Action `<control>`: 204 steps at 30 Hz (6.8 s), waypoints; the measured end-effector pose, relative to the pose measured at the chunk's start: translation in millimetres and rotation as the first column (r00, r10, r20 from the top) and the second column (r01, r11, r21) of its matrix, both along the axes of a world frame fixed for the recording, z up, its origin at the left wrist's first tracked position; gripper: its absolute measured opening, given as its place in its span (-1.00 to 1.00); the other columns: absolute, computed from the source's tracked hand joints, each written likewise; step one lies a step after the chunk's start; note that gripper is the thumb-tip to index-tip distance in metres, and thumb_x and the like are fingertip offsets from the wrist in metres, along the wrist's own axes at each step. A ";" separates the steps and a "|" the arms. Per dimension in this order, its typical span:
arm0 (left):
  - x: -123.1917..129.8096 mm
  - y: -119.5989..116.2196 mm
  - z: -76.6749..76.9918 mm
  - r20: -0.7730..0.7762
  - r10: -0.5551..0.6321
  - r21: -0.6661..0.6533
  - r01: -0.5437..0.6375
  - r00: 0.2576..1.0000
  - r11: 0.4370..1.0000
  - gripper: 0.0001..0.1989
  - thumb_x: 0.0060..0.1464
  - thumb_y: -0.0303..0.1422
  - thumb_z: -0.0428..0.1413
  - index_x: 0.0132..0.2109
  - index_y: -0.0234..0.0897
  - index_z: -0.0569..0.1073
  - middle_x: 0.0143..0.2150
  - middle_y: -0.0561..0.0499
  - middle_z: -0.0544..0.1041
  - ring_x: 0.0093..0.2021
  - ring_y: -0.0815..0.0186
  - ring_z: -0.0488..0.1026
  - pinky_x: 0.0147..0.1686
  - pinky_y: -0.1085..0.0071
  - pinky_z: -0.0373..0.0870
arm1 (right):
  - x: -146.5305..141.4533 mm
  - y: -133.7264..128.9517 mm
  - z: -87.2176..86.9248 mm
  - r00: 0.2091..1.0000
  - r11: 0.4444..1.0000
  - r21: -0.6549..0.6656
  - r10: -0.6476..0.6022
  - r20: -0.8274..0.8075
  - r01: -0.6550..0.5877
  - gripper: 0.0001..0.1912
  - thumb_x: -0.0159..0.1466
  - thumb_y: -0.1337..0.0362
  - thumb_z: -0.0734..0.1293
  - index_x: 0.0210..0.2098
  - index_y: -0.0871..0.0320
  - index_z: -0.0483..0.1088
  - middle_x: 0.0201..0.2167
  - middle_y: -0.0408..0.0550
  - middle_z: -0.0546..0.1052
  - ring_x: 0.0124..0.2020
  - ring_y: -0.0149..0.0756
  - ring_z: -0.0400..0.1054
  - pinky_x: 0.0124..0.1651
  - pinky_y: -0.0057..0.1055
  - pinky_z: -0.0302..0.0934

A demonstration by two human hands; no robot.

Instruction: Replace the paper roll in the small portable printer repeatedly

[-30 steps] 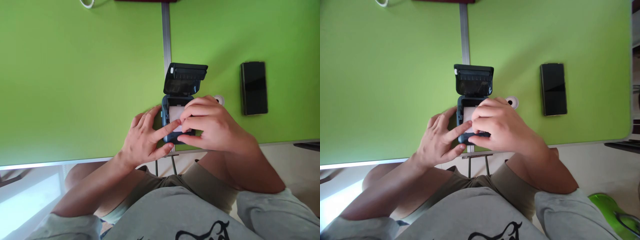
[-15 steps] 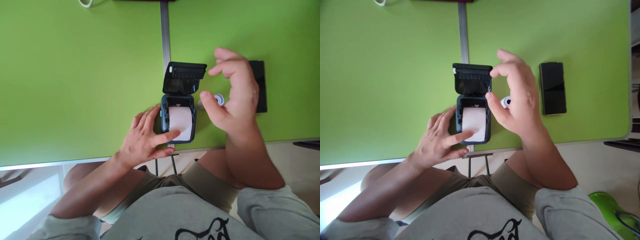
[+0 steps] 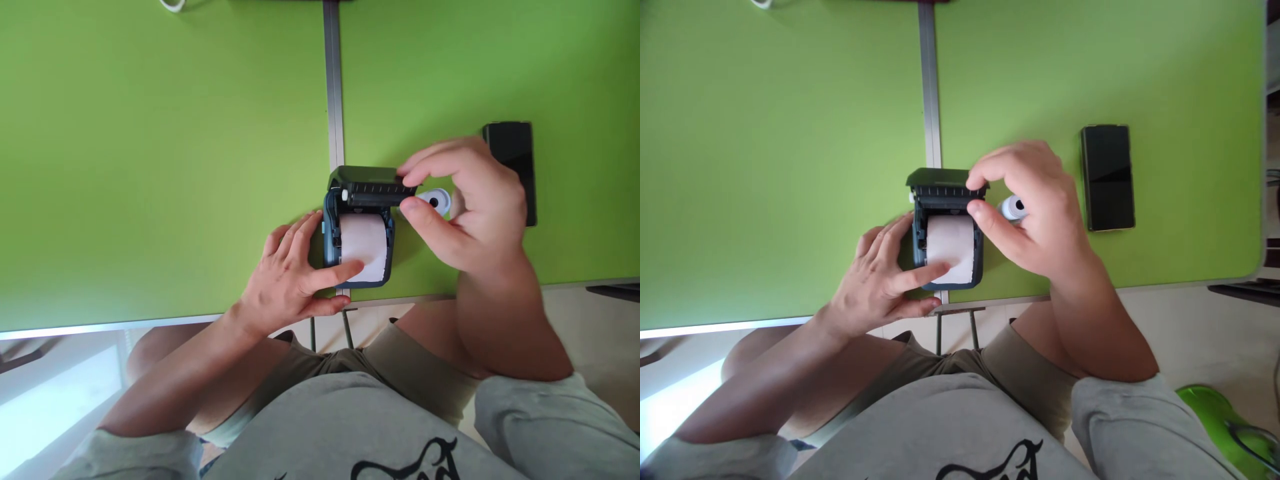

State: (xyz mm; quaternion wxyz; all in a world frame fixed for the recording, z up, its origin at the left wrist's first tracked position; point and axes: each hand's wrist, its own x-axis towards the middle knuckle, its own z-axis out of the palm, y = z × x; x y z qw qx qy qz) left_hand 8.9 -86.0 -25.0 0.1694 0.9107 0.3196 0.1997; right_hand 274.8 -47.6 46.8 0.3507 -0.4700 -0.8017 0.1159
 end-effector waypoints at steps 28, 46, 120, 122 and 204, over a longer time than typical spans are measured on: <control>0.4 -0.2 0.5 0.002 -0.002 0.044 0.002 1.000 0.999 -0.32 0.24 0.09 0.19 0.42 0.22 0.21 0.52 -0.35 0.08 0.44 -0.28 0.26 0.25 -0.16 0.27 | -1.0 -8.0 8.2 0.914 0.952 -0.289 0.026 0.406 0.102 -0.61 0.38 0.06 0.37 0.14 0.05 0.44 0.19 0.08 0.57 0.33 0.16 0.35 0.32 0.17 0.18; 4.1 2.2 2.1 0.011 0.064 0.108 -0.064 0.998 0.992 -0.29 0.38 0.10 -0.12 0.49 -0.16 0.12 0.33 -0.45 0.30 0.28 -0.17 0.40 0.15 -0.01 0.31 | -1.4 -11.2 4.7 0.889 0.894 -0.430 0.095 0.449 0.121 -0.50 0.48 0.03 0.23 0.36 -0.09 0.34 0.28 0.01 0.54 0.51 0.28 0.13 0.47 0.56 -0.33; 2.6 -5.7 3.3 -0.025 0.168 0.080 -0.166 0.985 0.983 0.01 0.29 0.24 -0.03 0.54 -0.46 0.02 0.29 -0.38 0.51 0.25 0.01 0.50 0.27 0.18 0.35 | -5.4 -19.7 11.3 0.875 0.937 -0.346 0.129 0.466 0.046 -0.47 0.44 0.19 0.24 0.38 -0.03 0.28 0.34 0.03 0.50 0.45 0.13 0.27 0.48 0.39 -0.19; 2.7 -5.7 3.4 -0.023 0.168 0.070 -0.166 0.985 0.984 0.00 0.28 0.24 -0.02 0.53 -0.47 0.05 0.29 -0.38 0.51 0.25 0.00 0.50 0.26 0.18 0.35 | -5.2 -20.0 11.4 0.875 0.937 -0.348 0.134 0.465 0.042 -0.46 0.44 0.18 0.23 0.39 -0.01 0.27 0.35 0.04 0.49 0.45 0.14 0.27 0.48 0.39 -0.20; 6.0 -6.1 2.0 -0.030 0.167 0.030 -0.166 0.986 0.986 -0.25 0.33 0.23 -0.05 0.42 -0.12 0.31 0.32 -0.26 0.46 0.21 0.04 0.48 0.21 0.13 0.31 | -35.5 -4.7 15.4 0.764 0.924 -0.299 0.012 0.645 0.238 -0.70 0.40 0.22 0.22 -0.11 -0.02 0.61 -0.32 -0.06 0.69 -0.39 -0.14 0.51 -0.40 -0.31 0.04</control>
